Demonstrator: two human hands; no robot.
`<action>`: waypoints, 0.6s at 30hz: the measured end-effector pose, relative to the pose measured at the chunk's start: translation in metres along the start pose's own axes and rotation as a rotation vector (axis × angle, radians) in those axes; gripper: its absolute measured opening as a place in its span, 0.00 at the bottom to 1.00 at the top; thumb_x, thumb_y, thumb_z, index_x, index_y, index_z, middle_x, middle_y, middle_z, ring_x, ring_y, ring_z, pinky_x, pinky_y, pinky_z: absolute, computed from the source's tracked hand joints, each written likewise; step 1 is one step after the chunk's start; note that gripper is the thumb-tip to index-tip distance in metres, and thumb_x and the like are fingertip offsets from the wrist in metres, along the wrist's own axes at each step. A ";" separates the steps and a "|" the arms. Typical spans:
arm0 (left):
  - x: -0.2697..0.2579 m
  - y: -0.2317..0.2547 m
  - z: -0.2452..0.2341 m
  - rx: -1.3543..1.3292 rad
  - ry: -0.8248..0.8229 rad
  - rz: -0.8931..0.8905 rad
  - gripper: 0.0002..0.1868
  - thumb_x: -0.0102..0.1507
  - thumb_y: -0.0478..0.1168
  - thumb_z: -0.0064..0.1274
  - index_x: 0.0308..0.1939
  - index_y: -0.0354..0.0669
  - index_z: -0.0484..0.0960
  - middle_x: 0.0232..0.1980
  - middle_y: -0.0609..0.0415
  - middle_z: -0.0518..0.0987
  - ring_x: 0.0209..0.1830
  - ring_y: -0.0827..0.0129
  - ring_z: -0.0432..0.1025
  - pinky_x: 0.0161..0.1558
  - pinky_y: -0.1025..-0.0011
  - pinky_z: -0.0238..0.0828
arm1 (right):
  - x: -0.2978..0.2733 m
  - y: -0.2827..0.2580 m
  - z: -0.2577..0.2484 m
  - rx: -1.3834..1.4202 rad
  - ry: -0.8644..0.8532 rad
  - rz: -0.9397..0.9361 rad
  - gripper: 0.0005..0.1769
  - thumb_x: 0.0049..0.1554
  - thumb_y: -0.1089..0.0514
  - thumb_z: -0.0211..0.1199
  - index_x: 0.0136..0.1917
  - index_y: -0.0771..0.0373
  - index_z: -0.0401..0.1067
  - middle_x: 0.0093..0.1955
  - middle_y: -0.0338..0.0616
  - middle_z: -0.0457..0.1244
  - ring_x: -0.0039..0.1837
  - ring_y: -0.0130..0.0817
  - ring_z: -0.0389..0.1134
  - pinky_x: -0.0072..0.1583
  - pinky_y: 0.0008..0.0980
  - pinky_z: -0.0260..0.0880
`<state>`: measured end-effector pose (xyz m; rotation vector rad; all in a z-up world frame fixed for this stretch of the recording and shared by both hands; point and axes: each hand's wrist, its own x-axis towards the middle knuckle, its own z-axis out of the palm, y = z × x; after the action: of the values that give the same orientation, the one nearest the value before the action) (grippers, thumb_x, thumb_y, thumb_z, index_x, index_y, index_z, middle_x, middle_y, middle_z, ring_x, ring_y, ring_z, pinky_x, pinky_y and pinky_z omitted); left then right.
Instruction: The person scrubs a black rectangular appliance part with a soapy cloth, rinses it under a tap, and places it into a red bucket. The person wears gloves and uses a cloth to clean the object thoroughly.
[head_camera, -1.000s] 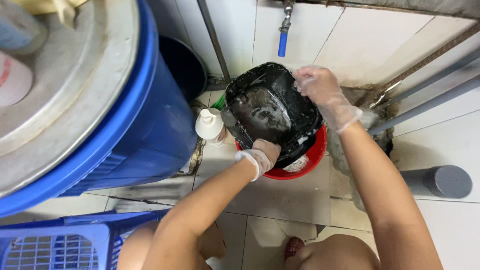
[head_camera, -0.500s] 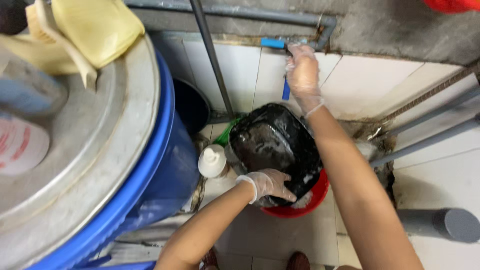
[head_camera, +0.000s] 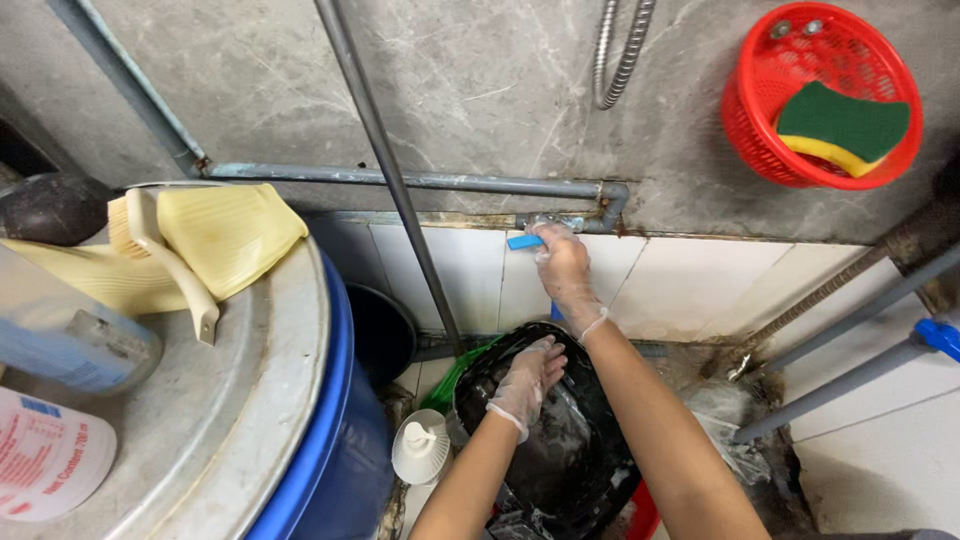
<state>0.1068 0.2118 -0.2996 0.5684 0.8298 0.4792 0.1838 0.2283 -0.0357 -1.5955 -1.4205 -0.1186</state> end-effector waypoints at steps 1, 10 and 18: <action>0.001 0.000 0.002 -0.052 -0.004 -0.009 0.25 0.69 0.50 0.47 0.70 0.49 0.73 0.65 0.52 0.79 0.56 0.62 0.74 0.55 0.64 0.72 | 0.000 -0.003 -0.004 0.026 -0.028 0.023 0.20 0.51 0.71 0.55 0.55 0.60 0.77 0.58 0.49 0.70 0.62 0.48 0.70 0.65 0.39 0.70; 0.004 -0.005 0.020 -0.255 -0.004 0.042 0.18 0.72 0.46 0.47 0.60 0.40 0.77 0.53 0.48 0.82 0.48 0.60 0.78 0.55 0.62 0.77 | -0.019 -0.011 -0.038 0.041 0.117 -0.316 0.20 0.56 0.71 0.57 0.61 0.65 0.75 0.63 0.55 0.66 0.66 0.52 0.67 0.66 0.43 0.68; -0.008 -0.016 0.009 -0.291 -0.024 -0.017 0.12 0.70 0.46 0.44 0.47 0.47 0.81 0.44 0.55 0.83 0.43 0.66 0.79 0.49 0.63 0.76 | -0.164 0.097 0.008 1.271 -0.174 1.180 0.11 0.61 0.69 0.55 0.57 0.69 0.70 0.49 0.50 0.67 0.48 0.36 0.71 0.49 0.31 0.76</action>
<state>0.1120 0.1929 -0.3004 0.2980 0.7256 0.5655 0.2062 0.1306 -0.1977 -1.0393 -0.2259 1.3433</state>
